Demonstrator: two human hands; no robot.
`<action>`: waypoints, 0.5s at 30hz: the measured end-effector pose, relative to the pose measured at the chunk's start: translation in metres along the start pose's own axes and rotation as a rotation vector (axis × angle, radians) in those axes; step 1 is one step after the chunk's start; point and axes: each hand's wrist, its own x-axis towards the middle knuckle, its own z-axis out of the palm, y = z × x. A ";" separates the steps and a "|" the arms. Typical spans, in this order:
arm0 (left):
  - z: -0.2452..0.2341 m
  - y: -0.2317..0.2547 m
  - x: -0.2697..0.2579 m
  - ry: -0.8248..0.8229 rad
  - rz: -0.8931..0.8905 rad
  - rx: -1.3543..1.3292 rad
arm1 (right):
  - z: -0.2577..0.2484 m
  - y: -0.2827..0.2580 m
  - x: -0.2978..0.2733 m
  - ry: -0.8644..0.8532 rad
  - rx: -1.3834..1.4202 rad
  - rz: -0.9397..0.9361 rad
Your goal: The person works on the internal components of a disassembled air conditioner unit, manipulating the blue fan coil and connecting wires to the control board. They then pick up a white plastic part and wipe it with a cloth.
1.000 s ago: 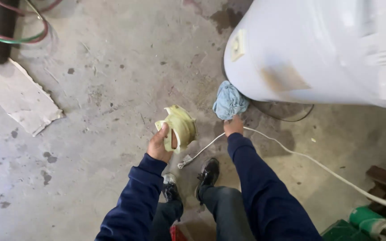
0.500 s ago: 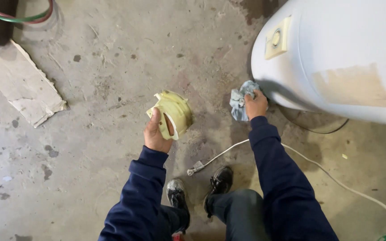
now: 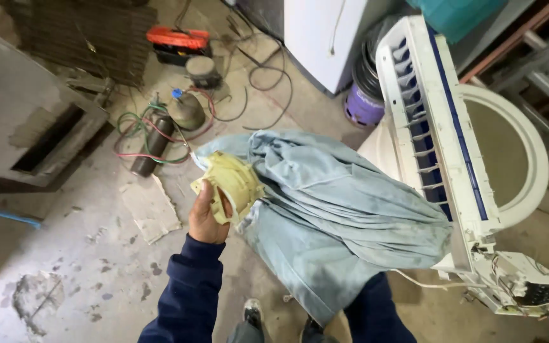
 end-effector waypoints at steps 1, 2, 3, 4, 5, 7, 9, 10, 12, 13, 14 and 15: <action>0.020 0.019 0.006 -0.010 0.027 0.003 | 0.021 -0.003 0.003 -0.033 -0.026 -0.025; 0.034 0.041 0.006 -0.017 -0.002 0.048 | 0.044 -0.003 0.004 -0.069 -0.051 -0.031; 0.044 0.061 0.006 -0.022 -0.031 0.093 | 0.067 0.001 0.004 -0.105 -0.075 -0.038; 0.049 0.079 -0.008 -0.001 -0.037 0.096 | 0.087 0.005 -0.014 -0.110 -0.108 -0.031; 0.053 0.094 -0.020 -0.002 -0.060 0.002 | 0.105 0.010 -0.030 -0.115 -0.140 -0.024; 0.076 0.120 -0.014 -0.040 -0.070 -0.088 | 0.134 0.023 -0.028 -0.136 -0.207 -0.070; 0.100 0.146 -0.019 -0.138 -0.197 -0.129 | 0.166 0.032 -0.020 -0.178 -0.295 -0.132; 0.085 0.139 -0.022 -0.132 -0.211 -0.137 | 0.176 0.036 -0.029 -0.177 -0.341 -0.137; 0.062 0.121 -0.019 -0.230 0.179 0.631 | 0.190 0.041 -0.038 -0.176 -0.438 -0.169; 0.081 0.139 -0.024 -0.248 0.176 0.620 | 0.198 0.041 -0.035 -0.176 -0.489 -0.195; 0.099 0.159 -0.027 -0.303 0.001 0.239 | 0.207 0.044 -0.029 -0.184 -0.532 -0.224; 0.117 0.180 -0.031 -0.348 -0.178 -0.141 | 0.216 0.047 -0.023 -0.191 -0.575 -0.253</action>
